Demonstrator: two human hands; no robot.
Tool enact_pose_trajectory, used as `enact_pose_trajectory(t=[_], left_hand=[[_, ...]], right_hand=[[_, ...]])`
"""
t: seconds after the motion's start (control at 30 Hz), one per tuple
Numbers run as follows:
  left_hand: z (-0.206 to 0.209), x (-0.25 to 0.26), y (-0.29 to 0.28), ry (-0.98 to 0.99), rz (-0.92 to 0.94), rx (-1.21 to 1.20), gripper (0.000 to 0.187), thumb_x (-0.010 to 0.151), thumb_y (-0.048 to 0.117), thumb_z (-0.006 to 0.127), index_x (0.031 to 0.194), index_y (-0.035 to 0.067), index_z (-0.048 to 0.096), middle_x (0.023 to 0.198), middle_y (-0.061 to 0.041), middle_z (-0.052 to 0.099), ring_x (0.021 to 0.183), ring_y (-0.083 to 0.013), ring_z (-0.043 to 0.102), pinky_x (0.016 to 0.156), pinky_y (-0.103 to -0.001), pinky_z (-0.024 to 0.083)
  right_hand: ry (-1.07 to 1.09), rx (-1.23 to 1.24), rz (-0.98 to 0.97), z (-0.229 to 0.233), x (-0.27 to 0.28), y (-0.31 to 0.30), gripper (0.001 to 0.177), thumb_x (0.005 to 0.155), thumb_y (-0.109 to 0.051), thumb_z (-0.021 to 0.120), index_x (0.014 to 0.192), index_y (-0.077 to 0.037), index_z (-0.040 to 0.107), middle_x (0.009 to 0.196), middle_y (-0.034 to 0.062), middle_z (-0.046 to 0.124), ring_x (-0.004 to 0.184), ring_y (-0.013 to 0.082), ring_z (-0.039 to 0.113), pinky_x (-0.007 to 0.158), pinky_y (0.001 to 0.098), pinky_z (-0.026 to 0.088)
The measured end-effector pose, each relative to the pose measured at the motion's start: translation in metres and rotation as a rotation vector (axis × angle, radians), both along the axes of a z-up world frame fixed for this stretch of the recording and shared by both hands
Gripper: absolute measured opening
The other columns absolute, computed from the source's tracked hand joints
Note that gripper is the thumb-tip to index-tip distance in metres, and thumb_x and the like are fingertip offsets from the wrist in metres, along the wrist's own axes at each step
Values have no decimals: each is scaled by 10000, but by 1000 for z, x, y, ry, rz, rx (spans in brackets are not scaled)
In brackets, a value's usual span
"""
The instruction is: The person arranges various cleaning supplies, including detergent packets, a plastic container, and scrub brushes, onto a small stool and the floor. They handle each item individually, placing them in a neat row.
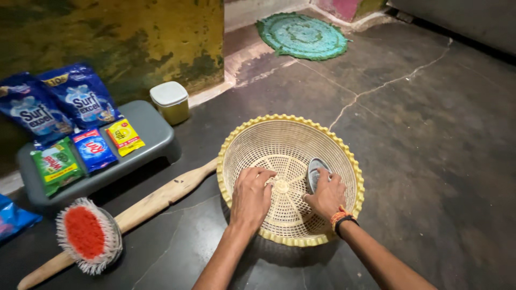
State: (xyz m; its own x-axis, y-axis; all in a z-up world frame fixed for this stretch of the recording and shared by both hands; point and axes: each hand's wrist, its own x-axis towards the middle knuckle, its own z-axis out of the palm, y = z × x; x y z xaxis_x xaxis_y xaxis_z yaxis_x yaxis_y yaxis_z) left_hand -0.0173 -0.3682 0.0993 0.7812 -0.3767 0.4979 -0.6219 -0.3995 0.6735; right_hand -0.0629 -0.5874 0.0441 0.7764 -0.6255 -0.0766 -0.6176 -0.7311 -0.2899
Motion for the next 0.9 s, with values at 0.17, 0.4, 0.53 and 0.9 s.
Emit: enact_pose_trajectory(t=[0.17,0.4,0.53,0.9], left_hand=[[-2,4,-5,56,23,36,236,811,38,711,1041,56,762,1069,-116,718,1088,-315,616,979,-432,478],[-1,4,-6,141,34,93,222,834,66,711,1047,66,771,1073,-105,723,1087,-294,622,987,-424,471],[-1,4,-6,128,28,102,237,819,69,710,1047,71,776,1067,-104,726,1095,-301,613,991,-422,470],[-12,9,-28,128,10,122,239,814,97,719,1043,79,785,1101,-122,720,1130,-311,596,1031,-441,441]], right_hand=[[36,-71,-31,-3,4,1,980,667,-367,896,1489,-177,399,1409,232,453,1290,461,429,1096,539,391],[-29,-86,-46,2,10,-1,965,647,-415,913,1437,-141,433,1343,242,483,1314,438,403,1130,554,342],[-127,-49,-40,-1,12,-4,1024,585,-359,917,1453,-145,417,1384,254,435,1274,468,403,1085,540,376],[-165,39,-12,-4,11,-9,1127,560,-382,941,1488,-159,341,1361,258,431,1281,476,407,1109,535,369]])
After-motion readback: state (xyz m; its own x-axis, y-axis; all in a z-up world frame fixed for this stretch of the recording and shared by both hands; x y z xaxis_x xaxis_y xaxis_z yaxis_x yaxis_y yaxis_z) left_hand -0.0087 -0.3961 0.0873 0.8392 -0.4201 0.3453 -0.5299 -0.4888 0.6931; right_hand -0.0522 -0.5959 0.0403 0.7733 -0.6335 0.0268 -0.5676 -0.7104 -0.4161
